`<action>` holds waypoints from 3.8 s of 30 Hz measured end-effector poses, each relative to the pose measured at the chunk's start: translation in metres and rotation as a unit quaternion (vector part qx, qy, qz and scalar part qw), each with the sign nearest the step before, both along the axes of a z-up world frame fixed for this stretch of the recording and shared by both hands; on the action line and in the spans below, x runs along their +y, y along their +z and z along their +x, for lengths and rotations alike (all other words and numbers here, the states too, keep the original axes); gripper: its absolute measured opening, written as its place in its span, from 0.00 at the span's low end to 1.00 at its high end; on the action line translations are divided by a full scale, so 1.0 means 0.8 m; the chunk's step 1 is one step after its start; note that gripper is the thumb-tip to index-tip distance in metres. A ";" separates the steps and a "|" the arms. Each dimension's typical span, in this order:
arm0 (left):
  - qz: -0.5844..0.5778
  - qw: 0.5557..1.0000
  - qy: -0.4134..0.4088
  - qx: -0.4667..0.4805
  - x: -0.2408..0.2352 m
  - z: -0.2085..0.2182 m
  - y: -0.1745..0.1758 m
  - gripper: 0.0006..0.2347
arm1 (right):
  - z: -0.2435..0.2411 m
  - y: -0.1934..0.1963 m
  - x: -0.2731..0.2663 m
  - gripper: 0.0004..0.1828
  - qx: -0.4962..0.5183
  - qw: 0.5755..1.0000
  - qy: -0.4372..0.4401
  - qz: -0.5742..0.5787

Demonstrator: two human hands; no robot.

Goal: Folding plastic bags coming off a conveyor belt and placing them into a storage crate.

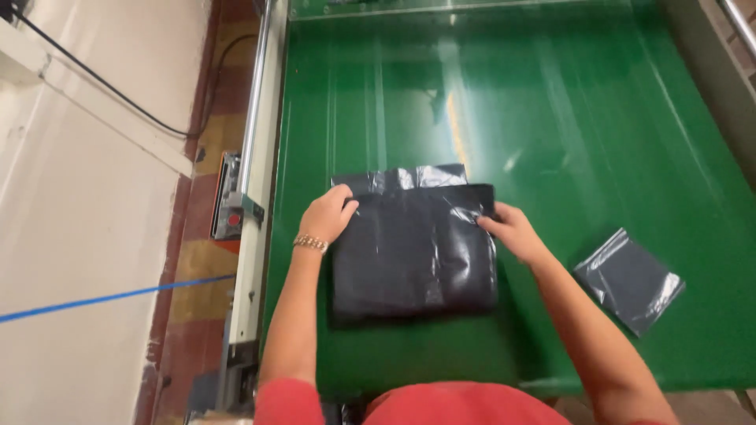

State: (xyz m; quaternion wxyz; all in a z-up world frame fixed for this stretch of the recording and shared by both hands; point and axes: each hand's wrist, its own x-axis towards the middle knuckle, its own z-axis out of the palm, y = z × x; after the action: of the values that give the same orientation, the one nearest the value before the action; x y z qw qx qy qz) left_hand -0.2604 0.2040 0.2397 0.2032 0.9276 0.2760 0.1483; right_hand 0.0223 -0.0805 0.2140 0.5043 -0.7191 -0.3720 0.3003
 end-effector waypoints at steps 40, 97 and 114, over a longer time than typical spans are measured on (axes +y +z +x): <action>-0.805 0.367 0.221 -0.409 -0.078 -0.058 -0.093 0.35 | -0.136 -0.064 -0.075 0.13 -0.478 0.873 -0.050 0.083; 0.084 0.962 -0.171 -0.197 -0.295 0.076 -0.009 0.06 | -0.174 -0.082 -0.173 0.26 0.246 0.926 -0.255 0.126; 0.005 0.988 -0.146 -0.040 -0.475 0.399 -0.078 0.14 | 0.057 -0.013 -0.370 0.47 -0.054 0.886 -0.450 -0.101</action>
State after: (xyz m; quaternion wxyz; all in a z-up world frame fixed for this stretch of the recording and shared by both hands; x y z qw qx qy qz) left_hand 0.0589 -0.1763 0.1773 0.2290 0.9523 0.1283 0.1555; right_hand 0.0679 -0.3762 0.2033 0.4890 -0.8715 -0.0023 0.0381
